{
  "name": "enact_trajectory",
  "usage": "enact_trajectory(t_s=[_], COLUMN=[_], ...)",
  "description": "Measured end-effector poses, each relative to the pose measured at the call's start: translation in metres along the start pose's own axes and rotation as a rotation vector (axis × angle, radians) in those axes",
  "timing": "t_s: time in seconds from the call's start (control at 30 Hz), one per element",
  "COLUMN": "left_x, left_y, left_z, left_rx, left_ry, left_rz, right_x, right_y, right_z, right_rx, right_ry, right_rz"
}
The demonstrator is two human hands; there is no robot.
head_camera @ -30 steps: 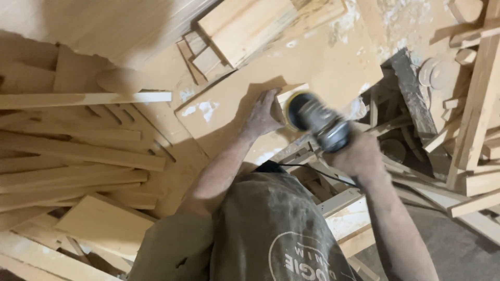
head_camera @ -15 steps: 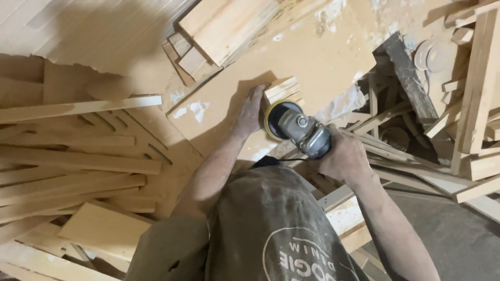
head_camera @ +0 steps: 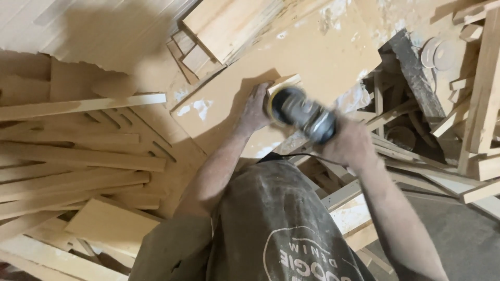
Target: Sanding small wooden blocks using a handheld angle grinder with a sanding disc in a workshop environment.
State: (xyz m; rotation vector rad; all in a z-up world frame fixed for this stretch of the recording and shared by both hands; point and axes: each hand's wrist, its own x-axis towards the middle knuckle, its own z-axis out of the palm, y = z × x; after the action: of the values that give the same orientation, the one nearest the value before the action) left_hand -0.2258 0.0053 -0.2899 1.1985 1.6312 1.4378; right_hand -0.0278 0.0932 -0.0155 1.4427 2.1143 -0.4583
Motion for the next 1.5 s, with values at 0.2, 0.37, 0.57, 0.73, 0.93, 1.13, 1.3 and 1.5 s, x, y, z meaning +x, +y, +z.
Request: enact_trajectory(t_s=[0.2, 0.37, 0.57, 0.73, 0.93, 1.13, 1.3, 1.5], left_x=[0.005, 0.004, 0.007, 0.013, 0.004, 0.054, 0.063, -0.013], left_y=[0.045, 0.039, 0.051, 0.073, 0.128, 0.177, 0.164, 0.090], left_z=[-0.015, -0.016, -0.020, -0.023, -0.033, -0.005, -0.007, -0.038], left_rx=[0.067, 0.030, 0.073, 0.118, 0.088, 0.845, 0.879, 0.210], left_ry=[-0.119, -0.108, -0.139, -0.122, -0.002, -0.355, -0.419, -0.126], left_rz=[-0.446, -0.355, -0.468, -0.497, -0.247, -0.364, -0.338, -0.370], right_x=[0.040, -0.017, -0.007, -0.012, -0.074, -0.086, -0.092, -0.106], right_y=[0.015, 0.000, 0.043, 0.081, 0.089, 0.170, 0.217, 0.202], right_z=[-0.057, -0.030, -0.024, -0.011, 0.043, 0.146, 0.200, 0.178], right_rx=[0.088, 0.074, 0.182, 0.397, 1.443, 1.940, 2.052, 2.105], right_ry=[0.035, -0.053, 0.004, 0.105, 0.311, 0.314, 0.456, 0.387], right_rz=[0.146, 0.113, 0.198, 0.249, 0.202, 0.352, 0.138, -0.006])
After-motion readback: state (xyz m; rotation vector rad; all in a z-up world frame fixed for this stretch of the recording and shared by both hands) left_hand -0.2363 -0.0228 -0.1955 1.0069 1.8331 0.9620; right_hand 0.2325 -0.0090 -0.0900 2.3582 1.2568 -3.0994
